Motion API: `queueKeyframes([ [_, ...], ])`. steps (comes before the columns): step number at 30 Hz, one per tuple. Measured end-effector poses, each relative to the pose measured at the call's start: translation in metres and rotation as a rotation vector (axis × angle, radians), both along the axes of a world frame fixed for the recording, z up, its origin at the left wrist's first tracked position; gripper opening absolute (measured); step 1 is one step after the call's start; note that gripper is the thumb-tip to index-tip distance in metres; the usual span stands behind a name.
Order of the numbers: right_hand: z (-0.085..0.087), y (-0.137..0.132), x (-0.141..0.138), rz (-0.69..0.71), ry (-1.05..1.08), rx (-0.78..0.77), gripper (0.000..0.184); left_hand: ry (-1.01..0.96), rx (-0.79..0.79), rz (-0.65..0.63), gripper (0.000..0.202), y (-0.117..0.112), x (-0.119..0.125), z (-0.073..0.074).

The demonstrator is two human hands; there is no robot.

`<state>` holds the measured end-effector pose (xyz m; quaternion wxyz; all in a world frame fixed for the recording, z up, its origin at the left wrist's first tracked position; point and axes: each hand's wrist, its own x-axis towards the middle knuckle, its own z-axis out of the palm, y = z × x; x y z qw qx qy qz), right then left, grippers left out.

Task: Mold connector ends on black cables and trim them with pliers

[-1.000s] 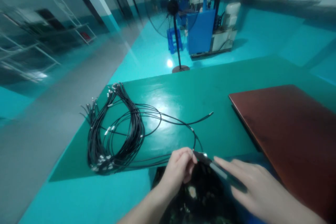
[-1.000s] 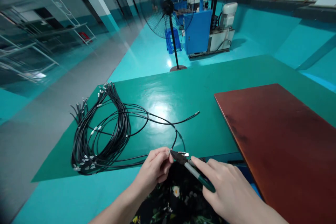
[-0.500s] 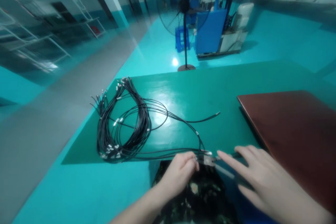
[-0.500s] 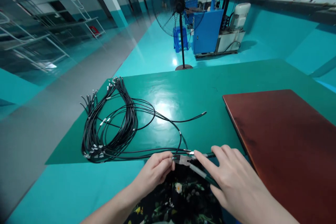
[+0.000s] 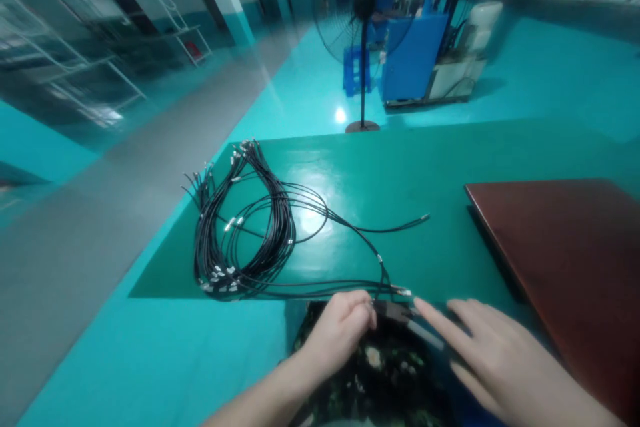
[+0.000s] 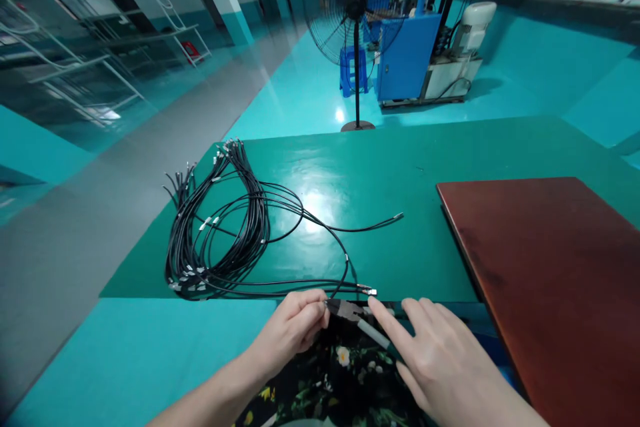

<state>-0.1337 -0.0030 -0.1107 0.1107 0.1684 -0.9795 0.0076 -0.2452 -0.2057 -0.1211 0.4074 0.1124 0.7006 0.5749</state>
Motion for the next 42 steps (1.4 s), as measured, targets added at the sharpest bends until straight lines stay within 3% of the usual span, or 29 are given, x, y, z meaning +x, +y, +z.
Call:
queueKeyframes([
  [6, 0.004, 0.003, -0.007, -0.080, -0.419, -0.434, 0.049, -0.030, 0.004, -0.044, 0.020, -0.004, -0.002, -0.002],
  [9, 0.009, 0.006, -0.017, -0.091, -0.655, -0.695, 0.043, -0.159, 0.109, -0.008, 0.020, -0.003, -0.003, -0.004],
  [11, 0.008, 0.010, -0.019, -0.140, -0.670, -0.737, 0.043, -0.256, 0.210, 0.057, 0.021, 0.000, -0.002, -0.007],
  [17, -0.002, 0.023, 0.004, -0.280, -0.166, -0.184, 0.057, -0.363, 0.377, 0.137, 0.025, 0.027, 0.009, -0.022],
  [21, 0.001, 0.025, 0.021, -0.276, -0.030, -0.004, 0.059, -0.287, 0.366, 0.128, 0.032, 0.044, 0.016, -0.025],
  [31, 0.003, 0.019, 0.028, -0.305, 0.025, 0.120, 0.058, -0.158, 0.323, 0.150, 0.036, 0.060, 0.024, -0.027],
  [42, 0.001, 0.014, 0.026, -0.303, 0.031, 0.105, 0.055, -0.108, 0.229, 0.173, 0.038, 0.053, 0.034, -0.036],
])
